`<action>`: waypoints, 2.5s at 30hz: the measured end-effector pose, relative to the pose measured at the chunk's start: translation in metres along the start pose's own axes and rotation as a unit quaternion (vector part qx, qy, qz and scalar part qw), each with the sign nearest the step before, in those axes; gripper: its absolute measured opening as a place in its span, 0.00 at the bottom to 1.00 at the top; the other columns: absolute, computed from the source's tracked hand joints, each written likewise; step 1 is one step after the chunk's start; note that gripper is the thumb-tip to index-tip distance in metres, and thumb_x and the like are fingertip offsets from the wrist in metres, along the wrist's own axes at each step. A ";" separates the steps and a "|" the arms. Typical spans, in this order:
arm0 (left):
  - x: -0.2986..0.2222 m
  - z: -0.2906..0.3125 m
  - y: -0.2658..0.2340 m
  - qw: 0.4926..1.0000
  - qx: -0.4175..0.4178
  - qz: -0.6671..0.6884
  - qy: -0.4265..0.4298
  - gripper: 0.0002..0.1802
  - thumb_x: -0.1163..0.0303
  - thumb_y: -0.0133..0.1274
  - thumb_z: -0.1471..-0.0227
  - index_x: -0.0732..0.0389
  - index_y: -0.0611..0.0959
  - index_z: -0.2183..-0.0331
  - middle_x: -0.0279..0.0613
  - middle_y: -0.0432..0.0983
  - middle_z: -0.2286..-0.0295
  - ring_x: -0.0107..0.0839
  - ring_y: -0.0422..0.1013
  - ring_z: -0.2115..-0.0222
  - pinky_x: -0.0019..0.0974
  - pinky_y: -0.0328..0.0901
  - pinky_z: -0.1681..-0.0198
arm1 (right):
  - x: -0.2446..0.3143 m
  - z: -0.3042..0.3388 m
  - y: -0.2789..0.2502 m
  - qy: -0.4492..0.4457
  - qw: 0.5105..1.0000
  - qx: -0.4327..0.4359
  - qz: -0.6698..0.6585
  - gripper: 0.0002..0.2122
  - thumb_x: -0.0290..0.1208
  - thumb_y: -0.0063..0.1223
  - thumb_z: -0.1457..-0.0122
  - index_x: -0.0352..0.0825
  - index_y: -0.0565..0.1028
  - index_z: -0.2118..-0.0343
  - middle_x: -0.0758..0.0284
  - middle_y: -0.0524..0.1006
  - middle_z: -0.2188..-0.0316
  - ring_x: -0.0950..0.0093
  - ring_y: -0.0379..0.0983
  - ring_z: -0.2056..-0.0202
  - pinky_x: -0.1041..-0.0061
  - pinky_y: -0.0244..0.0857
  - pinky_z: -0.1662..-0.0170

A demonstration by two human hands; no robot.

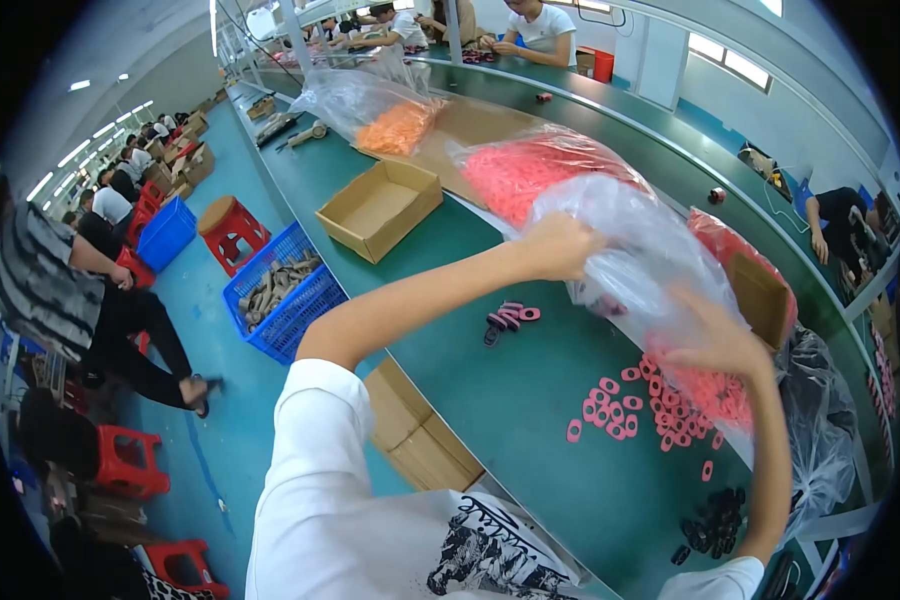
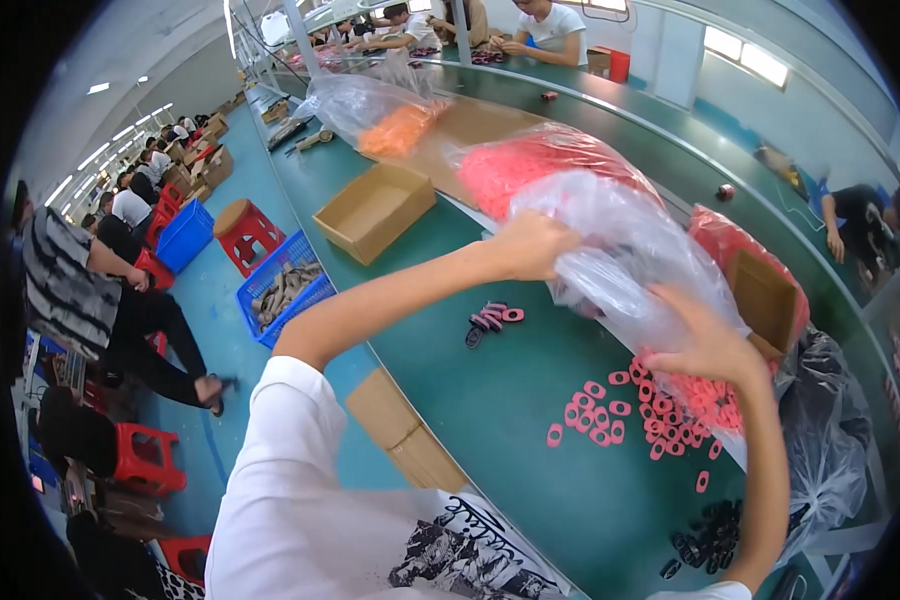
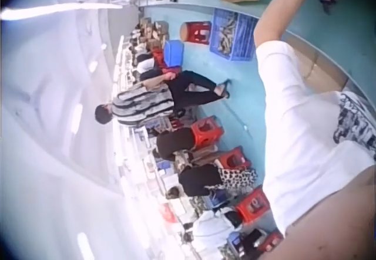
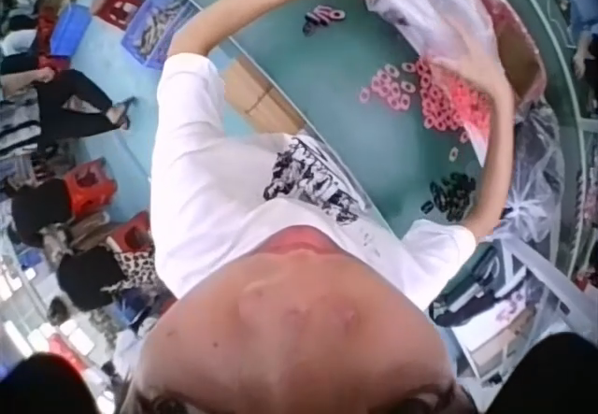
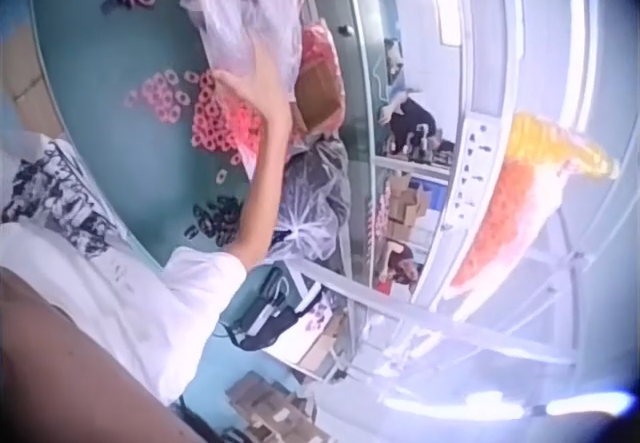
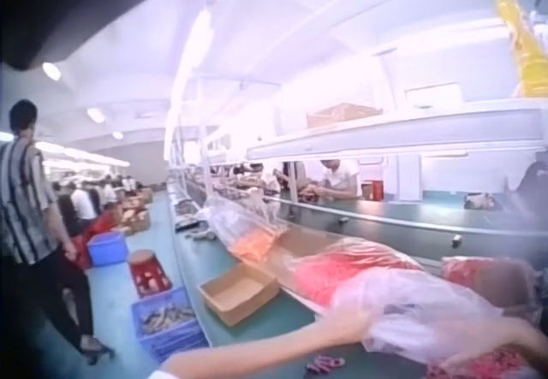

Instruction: The person assembles small black plastic components by hand, fitting them into pink oval rings on an assembly line.

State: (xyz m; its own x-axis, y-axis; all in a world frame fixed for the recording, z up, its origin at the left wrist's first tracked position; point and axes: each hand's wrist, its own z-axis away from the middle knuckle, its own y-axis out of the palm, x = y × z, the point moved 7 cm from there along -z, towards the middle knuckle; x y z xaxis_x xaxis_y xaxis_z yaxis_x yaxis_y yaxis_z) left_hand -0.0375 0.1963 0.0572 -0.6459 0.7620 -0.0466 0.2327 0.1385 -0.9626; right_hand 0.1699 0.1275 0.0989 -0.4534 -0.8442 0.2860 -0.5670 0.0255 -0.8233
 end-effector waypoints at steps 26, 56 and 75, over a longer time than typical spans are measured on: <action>0.011 0.014 -0.013 0.972 -0.181 0.061 0.134 0.16 0.69 0.60 0.63 0.65 0.73 0.72 0.49 0.70 0.70 0.48 0.71 0.70 0.45 0.65 0.66 | -0.085 0.046 -0.022 0.195 0.974 0.086 -0.078 0.23 0.39 0.59 0.51 0.30 0.75 0.53 0.56 0.68 0.43 0.60 0.62 0.40 0.63 0.56 0.39; 0.029 -0.094 0.069 0.995 0.016 0.094 0.009 0.17 0.63 0.45 0.43 0.66 0.80 0.61 0.58 0.77 0.66 0.55 0.74 0.64 0.49 0.68 0.61 | -0.123 0.023 0.066 0.247 0.967 0.043 0.034 0.27 0.42 0.58 0.45 0.31 0.69 0.45 0.54 0.72 0.47 0.61 0.68 0.46 0.69 0.62 0.44; -0.027 0.115 0.072 0.977 -0.168 0.001 -0.132 0.14 0.68 0.58 0.48 0.62 0.80 0.59 0.43 0.72 0.73 0.39 0.71 0.73 0.37 0.68 0.70 | 0.063 0.159 -0.050 0.316 0.926 -0.205 0.035 0.07 0.22 0.49 0.38 0.26 0.77 0.61 0.66 0.79 0.69 0.81 0.74 0.69 0.83 0.67 0.64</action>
State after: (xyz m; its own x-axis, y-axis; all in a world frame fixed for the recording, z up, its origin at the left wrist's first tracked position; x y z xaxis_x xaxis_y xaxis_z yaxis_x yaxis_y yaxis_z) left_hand -0.0868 0.1124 -0.0421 -0.8000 0.5791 -0.1570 0.4300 0.3707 -0.8232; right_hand 0.2793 -0.0117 0.0804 -0.7368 -0.3536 0.5762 -0.6761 0.3785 -0.6322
